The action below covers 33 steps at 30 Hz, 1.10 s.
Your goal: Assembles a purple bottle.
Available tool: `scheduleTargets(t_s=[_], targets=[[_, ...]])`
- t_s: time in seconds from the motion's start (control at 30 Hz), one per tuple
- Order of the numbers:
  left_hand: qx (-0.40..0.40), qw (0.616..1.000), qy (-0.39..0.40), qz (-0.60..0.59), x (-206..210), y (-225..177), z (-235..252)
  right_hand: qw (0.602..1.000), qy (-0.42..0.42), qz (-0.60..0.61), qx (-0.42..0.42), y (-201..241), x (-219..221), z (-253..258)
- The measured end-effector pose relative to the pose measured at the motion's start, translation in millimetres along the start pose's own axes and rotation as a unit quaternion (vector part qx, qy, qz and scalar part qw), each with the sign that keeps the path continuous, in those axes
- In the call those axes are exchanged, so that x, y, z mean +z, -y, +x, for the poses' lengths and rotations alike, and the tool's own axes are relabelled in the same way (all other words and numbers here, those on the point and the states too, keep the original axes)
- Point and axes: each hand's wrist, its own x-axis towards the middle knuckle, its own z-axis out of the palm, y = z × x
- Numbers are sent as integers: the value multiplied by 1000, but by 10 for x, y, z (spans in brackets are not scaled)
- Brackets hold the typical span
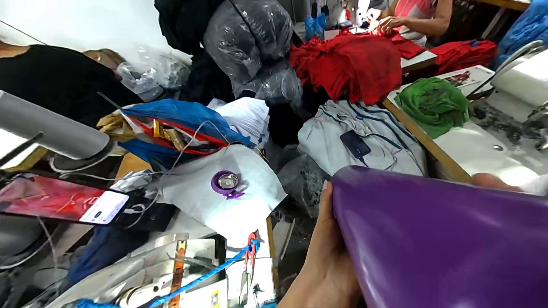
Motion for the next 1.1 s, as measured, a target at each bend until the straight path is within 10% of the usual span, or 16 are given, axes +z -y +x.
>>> scheduleTargets(t_s=[0.33,0.47,0.77,1.1], targets=[[25,975,-222,1,-235,75,160,989,-65,-25,-129,-1035,189,-622],[-38,991,-118,-55,-765,20,248,989,-57,-38,-128,-1114,235,-728],[-38,965,-255,-43,-857,163,313,990,-67,-77,-101,-1249,253,-885],[-68,982,-164,-59,-1204,129,369,991,-59,-76,-97,-1273,259,-894]])
